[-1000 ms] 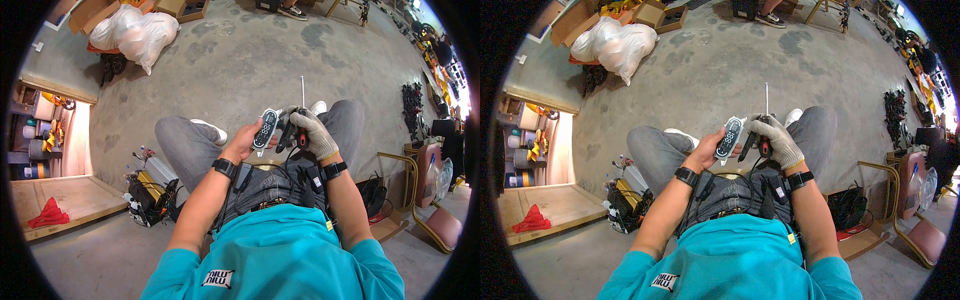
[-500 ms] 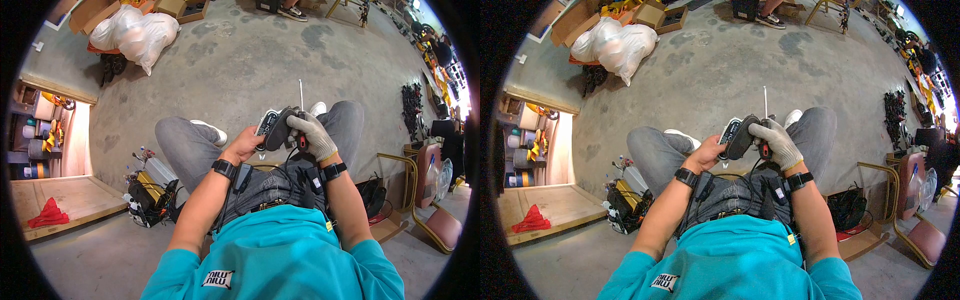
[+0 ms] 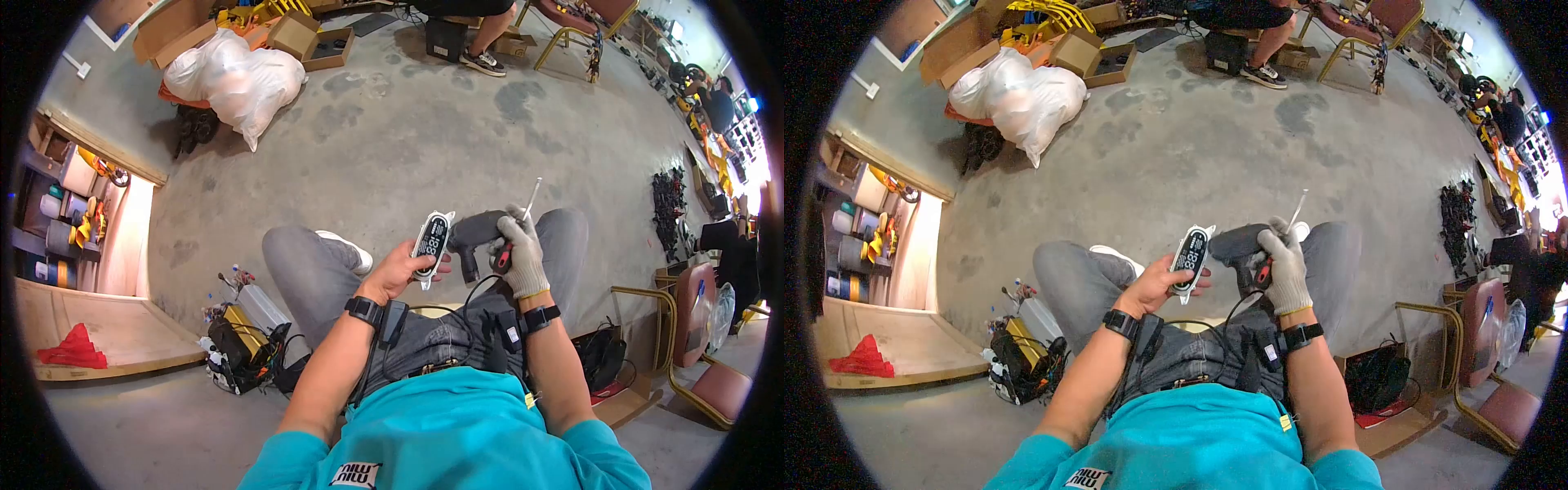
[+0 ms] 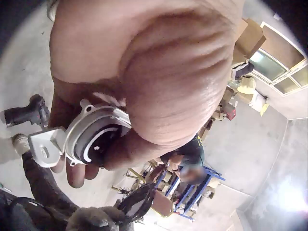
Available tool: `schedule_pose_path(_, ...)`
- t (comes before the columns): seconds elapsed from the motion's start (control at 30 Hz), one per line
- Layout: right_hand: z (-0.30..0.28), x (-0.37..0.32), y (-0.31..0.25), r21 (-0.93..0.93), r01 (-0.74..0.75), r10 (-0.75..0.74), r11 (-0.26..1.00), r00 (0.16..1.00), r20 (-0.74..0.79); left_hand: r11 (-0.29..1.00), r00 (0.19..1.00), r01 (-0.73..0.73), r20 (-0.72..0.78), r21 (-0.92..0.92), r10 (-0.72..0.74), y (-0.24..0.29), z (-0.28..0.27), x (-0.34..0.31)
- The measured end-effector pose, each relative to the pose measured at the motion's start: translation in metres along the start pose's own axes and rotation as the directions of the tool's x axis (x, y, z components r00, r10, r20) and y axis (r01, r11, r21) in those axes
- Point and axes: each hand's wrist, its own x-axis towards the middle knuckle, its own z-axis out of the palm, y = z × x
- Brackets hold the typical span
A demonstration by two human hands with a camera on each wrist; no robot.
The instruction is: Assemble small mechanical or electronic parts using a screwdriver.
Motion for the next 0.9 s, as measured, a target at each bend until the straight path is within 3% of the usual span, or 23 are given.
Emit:
schedule_pose_path(0.07,-0.001,0.001,-0.002,0.032,0.046,-0.043,0.998,0.994,-0.103,1.000,0.999,-0.017,-0.042,0.002,0.017,0.002,0.001,-0.004)
schedule_pose_path(0.2,0.001,0.000,-0.005,-0.034,0.025,-0.028,0.999,0.994,-0.105,0.996,0.983,-0.089,-0.161,0.030,0.093,0.004,0.002,-0.005)
schedule_pose_path(0.27,-0.001,0.000,0.000,-0.238,0.086,-0.107,0.967,0.992,-0.074,0.998,0.980,-0.050,-0.192,0.023,0.054,0.007,0.001,-0.004)
schedule_pose_path(0.37,-0.002,-0.002,0.001,-0.324,0.122,-0.135,0.938,0.991,-0.020,0.999,0.972,-0.025,-0.231,0.043,0.034,0.007,0.003,-0.005)
schedule_pose_path(0.43,-0.003,-0.002,0.004,-0.392,0.105,-0.136,0.914,0.989,-0.052,0.995,0.982,-0.033,-0.180,0.093,0.050,0.003,0.002,-0.004)
schedule_pose_path(0.53,-0.002,-0.003,0.007,-0.516,0.130,-0.138,0.847,0.990,0.024,0.996,0.996,-0.027,-0.080,0.087,0.034,0.000,0.005,-0.004)
schedule_pose_path(0.6,-0.003,-0.003,0.008,-0.522,0.135,-0.130,0.842,0.990,0.048,0.998,0.997,-0.043,0.065,0.049,0.040,-0.002,0.004,-0.003)
schedule_pose_path(0.7,-0.004,-0.001,0.009,-0.539,0.168,-0.137,0.825,0.986,0.098,0.997,0.989,-0.058,0.136,0.040,0.052,0.003,0.008,-0.007)
schedule_pose_path(0.9,0.007,-0.010,0.000,-0.562,0.121,-0.079,0.818,0.992,0.100,0.998,0.992,-0.014,0.125,-0.061,0.022,0.004,0.011,-0.006)
